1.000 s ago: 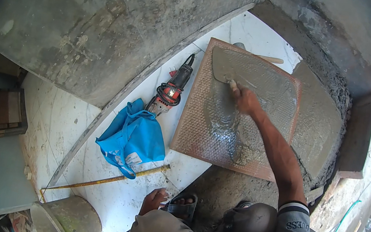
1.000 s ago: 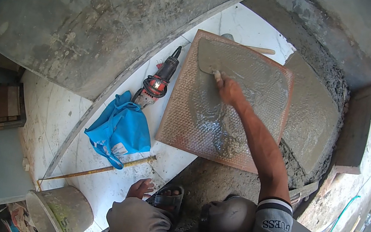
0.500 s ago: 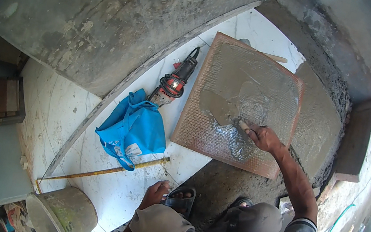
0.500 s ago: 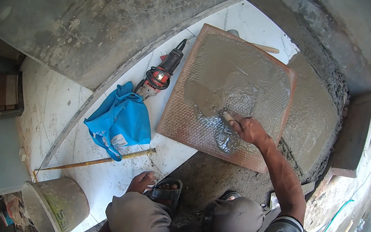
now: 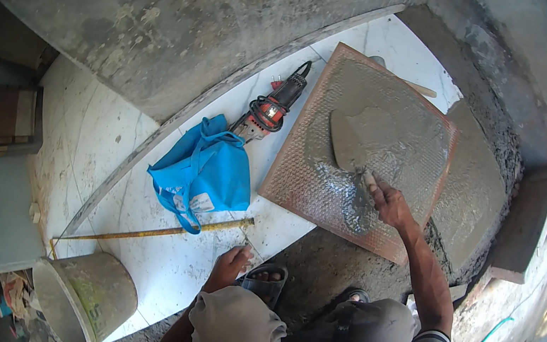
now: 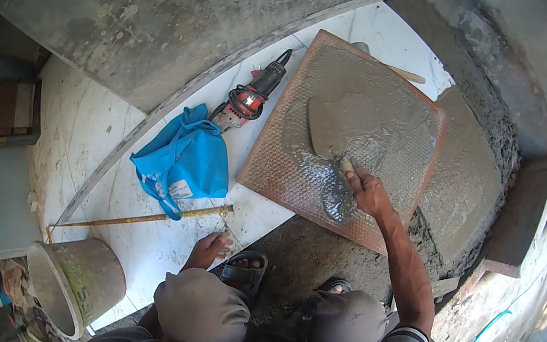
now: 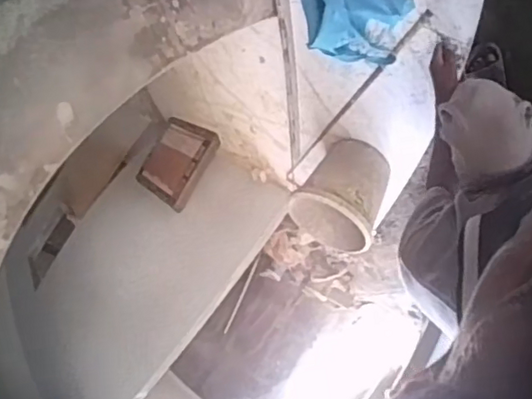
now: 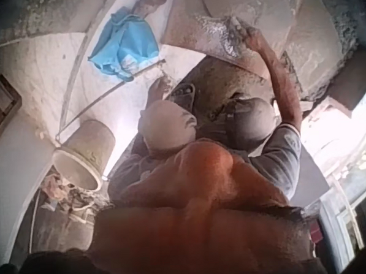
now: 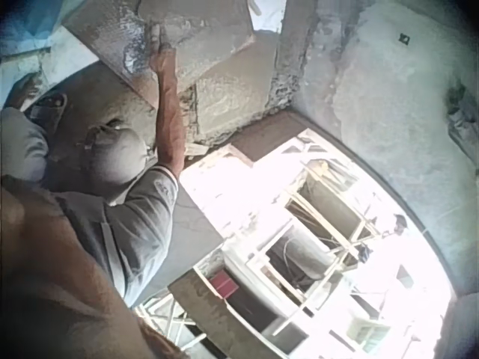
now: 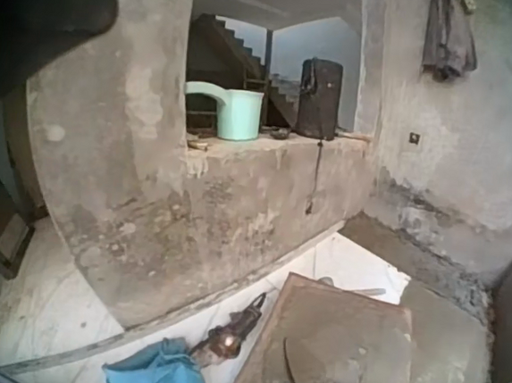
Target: Apply mortar to the back of a tile and set it onto the floor, using a level and spacers.
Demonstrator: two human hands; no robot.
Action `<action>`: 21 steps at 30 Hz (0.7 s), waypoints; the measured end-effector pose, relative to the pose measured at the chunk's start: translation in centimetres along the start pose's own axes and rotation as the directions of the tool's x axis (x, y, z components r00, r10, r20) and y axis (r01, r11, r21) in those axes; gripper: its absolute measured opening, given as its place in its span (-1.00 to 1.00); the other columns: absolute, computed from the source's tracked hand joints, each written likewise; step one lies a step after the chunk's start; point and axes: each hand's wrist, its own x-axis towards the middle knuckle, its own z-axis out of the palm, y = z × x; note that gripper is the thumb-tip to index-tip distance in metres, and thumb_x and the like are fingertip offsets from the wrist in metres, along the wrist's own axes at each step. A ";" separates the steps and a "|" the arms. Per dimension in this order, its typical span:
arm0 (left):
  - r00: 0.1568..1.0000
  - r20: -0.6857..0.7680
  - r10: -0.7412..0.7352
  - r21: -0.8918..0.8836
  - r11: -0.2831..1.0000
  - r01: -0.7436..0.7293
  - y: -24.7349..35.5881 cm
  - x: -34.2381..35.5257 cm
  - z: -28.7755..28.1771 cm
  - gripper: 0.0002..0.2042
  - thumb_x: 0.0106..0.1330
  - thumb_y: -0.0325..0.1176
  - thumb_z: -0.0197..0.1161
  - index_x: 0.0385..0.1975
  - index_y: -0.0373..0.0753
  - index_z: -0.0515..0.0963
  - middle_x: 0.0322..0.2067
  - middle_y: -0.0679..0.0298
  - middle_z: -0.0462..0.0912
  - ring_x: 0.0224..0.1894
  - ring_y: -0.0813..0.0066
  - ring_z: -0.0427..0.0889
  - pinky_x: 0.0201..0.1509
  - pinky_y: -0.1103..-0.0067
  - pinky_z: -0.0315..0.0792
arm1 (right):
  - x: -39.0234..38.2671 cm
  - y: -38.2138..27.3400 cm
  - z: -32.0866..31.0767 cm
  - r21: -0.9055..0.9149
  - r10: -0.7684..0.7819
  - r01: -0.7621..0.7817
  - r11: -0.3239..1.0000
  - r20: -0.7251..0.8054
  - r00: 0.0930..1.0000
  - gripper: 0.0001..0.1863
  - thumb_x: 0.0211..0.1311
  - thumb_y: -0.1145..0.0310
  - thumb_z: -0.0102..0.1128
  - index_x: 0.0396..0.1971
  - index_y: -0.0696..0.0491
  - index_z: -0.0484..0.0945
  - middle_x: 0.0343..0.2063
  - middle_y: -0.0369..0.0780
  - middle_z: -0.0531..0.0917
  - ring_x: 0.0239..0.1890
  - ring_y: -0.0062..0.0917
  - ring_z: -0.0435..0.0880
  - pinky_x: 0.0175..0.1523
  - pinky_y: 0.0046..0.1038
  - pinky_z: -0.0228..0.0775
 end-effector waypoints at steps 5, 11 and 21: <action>0.991 -0.013 0.137 0.004 0.991 -0.137 1.1 1.0 -0.4 -0.65 0.39 -0.27 -0.03 0.06 -0.34 0.38 -0.15 0.11 0.60 -0.16 0.41 0.61 -0.19 0.55 0.48 | -1.3 -0.6 0.6 -0.202 -0.070 0.103 0.974 0.162 0.984 -0.53 0.34 0.19 -0.11 0.12 0.17 0.35 -0.15 0.09 0.58 -0.09 -0.08 0.59 0.02 -0.28 0.42; 0.989 -0.056 0.140 -0.090 0.985 -0.145 1.7 2.5 0.3 -0.67 0.38 -0.29 -0.03 0.06 -0.31 0.39 -0.11 0.11 0.57 -0.12 0.39 0.60 -0.15 0.54 0.50 | -2.6 1.1 1.4 -0.245 -0.145 0.206 0.947 0.245 0.959 -0.55 0.33 0.18 -0.08 0.11 0.13 0.38 -0.25 0.10 0.60 -0.21 -0.06 0.63 -0.04 -0.25 0.45; 0.980 -0.053 0.192 -0.191 0.961 -0.199 3.2 6.5 2.1 -0.59 0.40 -0.25 -0.02 0.18 -0.29 0.25 0.09 0.05 0.39 0.03 0.23 0.51 -0.06 0.44 0.51 | -1.4 1.0 1.3 -0.348 -0.311 0.408 0.844 0.302 0.901 -0.62 0.28 0.22 0.04 0.01 0.12 0.47 -0.12 0.00 0.58 -0.18 -0.21 0.64 -0.11 -0.36 0.48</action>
